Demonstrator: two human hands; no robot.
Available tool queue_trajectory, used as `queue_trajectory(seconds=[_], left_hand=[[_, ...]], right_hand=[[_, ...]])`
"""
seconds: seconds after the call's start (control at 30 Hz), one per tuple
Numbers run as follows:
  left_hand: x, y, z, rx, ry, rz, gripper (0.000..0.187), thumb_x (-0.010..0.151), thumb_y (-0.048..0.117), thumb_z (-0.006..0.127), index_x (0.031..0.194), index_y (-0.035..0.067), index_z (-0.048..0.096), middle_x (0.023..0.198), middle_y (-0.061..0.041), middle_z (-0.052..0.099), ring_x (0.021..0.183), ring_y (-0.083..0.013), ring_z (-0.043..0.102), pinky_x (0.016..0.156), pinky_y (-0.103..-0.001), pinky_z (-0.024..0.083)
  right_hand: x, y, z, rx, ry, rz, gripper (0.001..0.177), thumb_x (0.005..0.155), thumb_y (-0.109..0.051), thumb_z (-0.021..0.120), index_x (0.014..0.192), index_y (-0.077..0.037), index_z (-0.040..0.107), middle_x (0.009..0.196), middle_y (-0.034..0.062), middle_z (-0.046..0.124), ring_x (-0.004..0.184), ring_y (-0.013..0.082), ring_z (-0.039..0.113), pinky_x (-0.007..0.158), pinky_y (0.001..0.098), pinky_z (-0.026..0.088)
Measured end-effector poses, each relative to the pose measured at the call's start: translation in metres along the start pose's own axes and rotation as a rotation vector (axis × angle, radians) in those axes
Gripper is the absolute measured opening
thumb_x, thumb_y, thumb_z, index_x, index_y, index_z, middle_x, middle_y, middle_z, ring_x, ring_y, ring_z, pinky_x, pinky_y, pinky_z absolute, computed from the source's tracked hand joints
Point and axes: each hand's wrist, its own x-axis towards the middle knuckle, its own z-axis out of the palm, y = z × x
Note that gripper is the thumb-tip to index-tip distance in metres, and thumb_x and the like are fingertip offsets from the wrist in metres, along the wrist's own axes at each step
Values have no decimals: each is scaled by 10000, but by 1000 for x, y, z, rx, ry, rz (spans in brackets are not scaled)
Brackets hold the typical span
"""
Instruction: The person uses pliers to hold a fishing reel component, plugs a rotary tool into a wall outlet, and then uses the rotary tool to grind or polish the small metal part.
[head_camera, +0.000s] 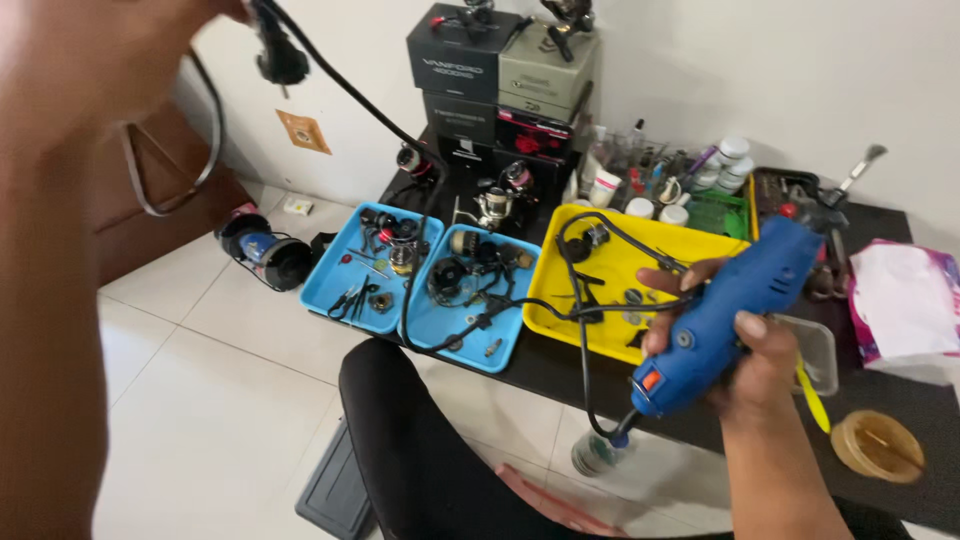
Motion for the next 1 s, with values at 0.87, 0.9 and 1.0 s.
queue_trajectory(seconds=[0.87,0.9,1.0], left_hand=[[-2,-52,144,-214,226,-198,160,918,251,792,816,134,751,677,9,707,549,-95,562,536,-277,410],[-7,-54,144,-260,226,-201,155,918,224,792,812,128,731,674,9,688,555,-93,549,545,-269,414],[-17,-65,142,-323,220,-208,146,912,190,797,813,124,713,653,12,644,559,-87,523,557,-260,411]], right_hand=[[90,188,32,428,173,435,509,805,-368,747,1109,-30,519,1317,318,637,658,364,691,599,461,566],[90,192,34,426,166,437,509,814,-365,743,1116,-27,513,1315,319,637,659,366,690,603,455,566],[88,202,43,408,154,424,515,831,-384,727,1137,-34,503,1322,309,634,670,355,687,618,443,567]])
